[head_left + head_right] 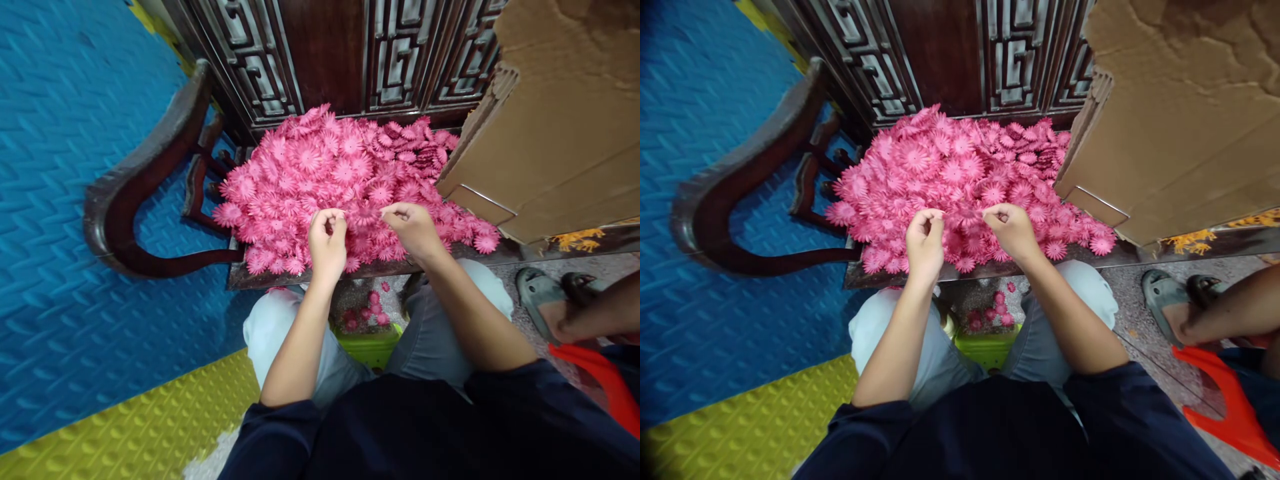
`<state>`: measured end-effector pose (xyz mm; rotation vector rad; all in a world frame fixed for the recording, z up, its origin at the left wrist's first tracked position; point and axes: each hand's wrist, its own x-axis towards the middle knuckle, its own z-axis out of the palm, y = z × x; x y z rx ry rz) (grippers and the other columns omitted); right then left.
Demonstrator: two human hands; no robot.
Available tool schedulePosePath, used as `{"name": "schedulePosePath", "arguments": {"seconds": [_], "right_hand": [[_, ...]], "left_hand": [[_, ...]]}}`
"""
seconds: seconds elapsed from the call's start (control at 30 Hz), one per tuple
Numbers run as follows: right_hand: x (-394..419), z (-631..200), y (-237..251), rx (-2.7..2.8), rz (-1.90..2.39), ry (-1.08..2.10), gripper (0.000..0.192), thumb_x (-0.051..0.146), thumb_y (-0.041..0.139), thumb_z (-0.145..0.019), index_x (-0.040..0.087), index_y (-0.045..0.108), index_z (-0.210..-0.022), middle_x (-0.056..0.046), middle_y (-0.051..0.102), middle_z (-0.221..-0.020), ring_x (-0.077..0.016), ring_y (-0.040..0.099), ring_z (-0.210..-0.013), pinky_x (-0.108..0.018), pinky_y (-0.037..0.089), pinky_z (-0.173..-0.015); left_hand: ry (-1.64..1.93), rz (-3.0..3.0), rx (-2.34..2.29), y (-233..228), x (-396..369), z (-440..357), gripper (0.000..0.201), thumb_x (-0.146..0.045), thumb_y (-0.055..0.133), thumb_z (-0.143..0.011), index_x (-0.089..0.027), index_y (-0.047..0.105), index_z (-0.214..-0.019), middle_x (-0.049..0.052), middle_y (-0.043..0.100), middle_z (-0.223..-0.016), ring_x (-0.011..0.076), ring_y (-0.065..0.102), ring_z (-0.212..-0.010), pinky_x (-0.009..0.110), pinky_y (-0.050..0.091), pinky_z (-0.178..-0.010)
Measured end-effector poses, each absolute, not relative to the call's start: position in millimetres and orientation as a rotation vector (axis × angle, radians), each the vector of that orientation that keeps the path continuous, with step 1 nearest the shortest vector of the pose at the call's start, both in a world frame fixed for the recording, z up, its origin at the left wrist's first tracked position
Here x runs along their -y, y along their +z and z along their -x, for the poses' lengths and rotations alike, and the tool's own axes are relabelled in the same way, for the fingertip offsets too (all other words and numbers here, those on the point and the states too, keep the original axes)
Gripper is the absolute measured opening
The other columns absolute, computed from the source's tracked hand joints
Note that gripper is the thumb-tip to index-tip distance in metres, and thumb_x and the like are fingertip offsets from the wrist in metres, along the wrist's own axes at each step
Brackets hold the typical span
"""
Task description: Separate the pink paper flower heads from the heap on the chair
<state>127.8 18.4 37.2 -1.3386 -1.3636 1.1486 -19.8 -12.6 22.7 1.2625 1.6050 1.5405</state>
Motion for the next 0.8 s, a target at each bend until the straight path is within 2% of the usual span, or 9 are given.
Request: {"name": "schedulePosePath", "arguments": {"seconds": [0.17, 0.33, 0.4, 0.5, 0.67, 0.8], "right_hand": [[-18.2, -127.6, 34.7, 1.454, 1.359, 1.048, 0.012, 0.026, 0.055, -0.068, 0.017, 0.058, -0.062, 0.002, 0.052, -0.056, -0.0097, 0.042, -0.052, -0.025, 0.031, -0.051], [-28.7, -144.1, 38.6, 1.379, 1.416, 0.765, 0.009, 0.021, 0.052, -0.070, 0.019, 0.054, -0.062, 0.000, 0.049, -0.060, -0.0118, 0.043, -0.057, -0.027, 0.034, -0.057], [-34.2, -153.2, 41.1, 1.275, 1.413, 0.742, 0.009, 0.021, 0.050, -0.072, 0.020, 0.053, -0.063, 0.000, 0.049, -0.062, -0.0117, 0.043, -0.057, -0.028, 0.035, -0.058], [-35.5, -156.2, 42.7, 1.234, 1.372, 0.847, 0.013, 0.021, 0.047, -0.072, 0.020, 0.049, -0.059, 0.001, 0.046, -0.059, -0.0111, 0.041, -0.056, -0.027, 0.034, -0.058], [-19.0, -130.9, 38.3, 1.367, 1.250, 1.150, 0.013, 0.022, 0.047, -0.068, 0.021, 0.043, -0.056, 0.003, 0.043, -0.058, -0.0110, 0.040, -0.057, -0.025, 0.034, -0.058], [-6.5, -113.6, 34.6, 1.390, 1.171, 1.376, 0.011, 0.025, 0.046, -0.065, 0.021, 0.043, -0.055, 0.003, 0.041, -0.058, -0.0110, 0.038, -0.056, -0.025, 0.034, -0.058]], "left_hand": [[1.661, -1.265, -1.595, 26.6, 11.2, 20.7, 0.008, -0.022, 0.051, -0.079, -0.017, 0.054, -0.073, -0.001, 0.047, -0.071, 0.0092, 0.046, -0.069, 0.022, 0.038, -0.067], [1.860, -1.045, -1.615, 39.1, 8.9, 42.4, 0.017, -0.030, 0.045, -0.085, -0.018, 0.045, -0.072, -0.003, 0.041, -0.065, 0.0069, 0.041, -0.059, 0.021, 0.036, -0.059], [1.959, -0.875, -1.612, 44.7, 7.4, 57.1, 0.015, -0.028, 0.043, -0.086, -0.018, 0.045, -0.074, -0.004, 0.038, -0.062, 0.0057, 0.038, -0.055, 0.021, 0.034, -0.056], [1.961, -0.736, -1.528, 46.5, 6.5, 67.9, 0.006, -0.021, 0.049, -0.082, -0.017, 0.049, -0.078, -0.005, 0.038, -0.059, 0.0050, 0.039, -0.053, 0.021, 0.033, -0.055], [1.789, -0.960, -1.541, 35.4, 10.8, 48.6, 0.014, -0.032, 0.057, -0.077, -0.018, 0.054, -0.076, -0.001, 0.053, -0.069, 0.0088, 0.051, -0.065, 0.022, 0.041, -0.064], [1.654, -1.079, -1.549, 31.5, 15.1, 33.8, 0.010, -0.028, 0.055, -0.077, -0.018, 0.058, -0.077, 0.001, 0.060, -0.077, 0.0102, 0.055, -0.072, 0.022, 0.044, -0.070]]}}
